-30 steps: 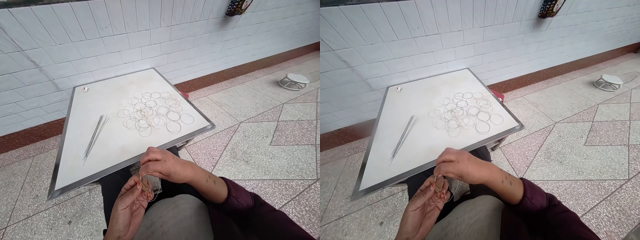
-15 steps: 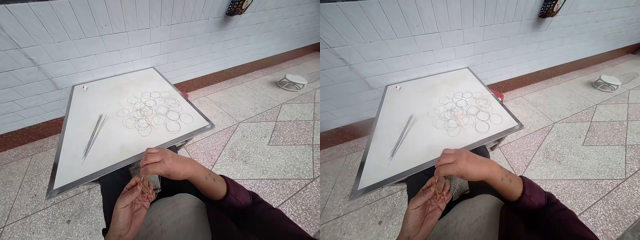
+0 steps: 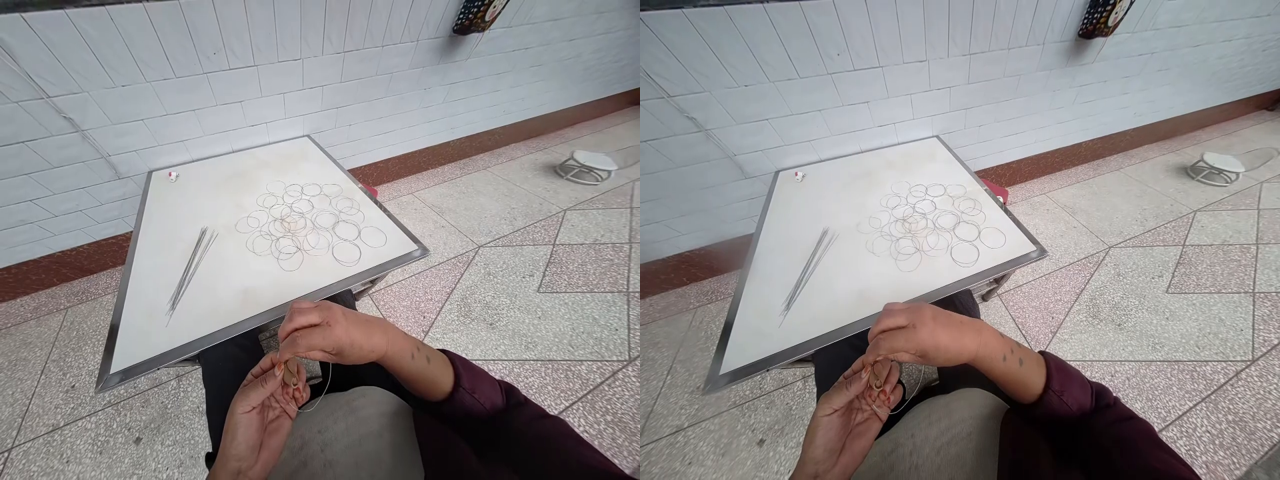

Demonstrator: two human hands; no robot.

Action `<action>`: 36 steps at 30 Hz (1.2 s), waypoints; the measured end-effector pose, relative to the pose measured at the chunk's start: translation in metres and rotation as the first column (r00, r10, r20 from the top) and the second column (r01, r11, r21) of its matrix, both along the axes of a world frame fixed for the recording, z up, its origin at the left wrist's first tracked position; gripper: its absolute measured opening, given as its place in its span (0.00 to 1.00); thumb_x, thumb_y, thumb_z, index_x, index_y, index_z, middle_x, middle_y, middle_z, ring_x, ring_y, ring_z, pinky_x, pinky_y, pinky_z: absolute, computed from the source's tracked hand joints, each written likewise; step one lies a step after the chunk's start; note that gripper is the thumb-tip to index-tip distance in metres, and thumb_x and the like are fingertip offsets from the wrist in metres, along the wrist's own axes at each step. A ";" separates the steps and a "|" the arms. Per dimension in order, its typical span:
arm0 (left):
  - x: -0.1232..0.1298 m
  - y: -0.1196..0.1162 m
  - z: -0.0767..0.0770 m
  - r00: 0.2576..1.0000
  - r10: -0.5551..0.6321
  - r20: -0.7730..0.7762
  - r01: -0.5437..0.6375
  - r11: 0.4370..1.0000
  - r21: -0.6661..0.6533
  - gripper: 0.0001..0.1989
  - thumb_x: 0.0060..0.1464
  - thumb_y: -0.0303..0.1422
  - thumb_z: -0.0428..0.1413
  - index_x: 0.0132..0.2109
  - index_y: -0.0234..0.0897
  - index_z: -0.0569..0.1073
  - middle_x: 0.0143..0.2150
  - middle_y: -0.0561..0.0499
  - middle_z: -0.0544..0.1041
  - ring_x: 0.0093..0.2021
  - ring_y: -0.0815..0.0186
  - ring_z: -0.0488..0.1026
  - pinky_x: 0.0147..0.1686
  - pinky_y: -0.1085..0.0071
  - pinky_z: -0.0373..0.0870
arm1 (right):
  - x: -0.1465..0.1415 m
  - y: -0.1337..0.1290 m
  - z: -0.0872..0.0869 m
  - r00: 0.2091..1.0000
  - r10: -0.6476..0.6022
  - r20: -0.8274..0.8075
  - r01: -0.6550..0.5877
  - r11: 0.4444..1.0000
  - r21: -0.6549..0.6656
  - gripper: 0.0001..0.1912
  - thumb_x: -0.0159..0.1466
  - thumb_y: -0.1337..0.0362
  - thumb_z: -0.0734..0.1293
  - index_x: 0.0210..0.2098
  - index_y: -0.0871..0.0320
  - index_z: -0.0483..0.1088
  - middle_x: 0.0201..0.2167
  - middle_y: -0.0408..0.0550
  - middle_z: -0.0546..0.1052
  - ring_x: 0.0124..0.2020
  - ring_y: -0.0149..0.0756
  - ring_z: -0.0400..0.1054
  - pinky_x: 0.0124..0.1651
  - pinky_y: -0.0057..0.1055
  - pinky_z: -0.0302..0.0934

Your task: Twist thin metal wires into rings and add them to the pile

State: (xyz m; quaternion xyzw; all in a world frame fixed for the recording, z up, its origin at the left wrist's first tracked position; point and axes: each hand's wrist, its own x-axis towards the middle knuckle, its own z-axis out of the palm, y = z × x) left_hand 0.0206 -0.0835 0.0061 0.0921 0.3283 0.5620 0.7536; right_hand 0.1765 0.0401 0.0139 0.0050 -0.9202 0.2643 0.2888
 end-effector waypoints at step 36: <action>-0.001 0.003 -0.004 0.998 0.012 -0.056 -0.014 0.999 -0.032 0.03 0.53 0.28 0.63 0.31 0.33 0.79 0.27 0.51 0.73 0.28 0.70 0.67 0.32 0.71 0.67 | -0.003 0.001 0.001 0.999 -0.024 -0.046 0.003 0.914 -0.406 0.04 0.67 0.72 0.66 0.39 0.60 0.73 0.33 0.47 0.74 0.39 0.31 0.68 0.43 0.28 0.65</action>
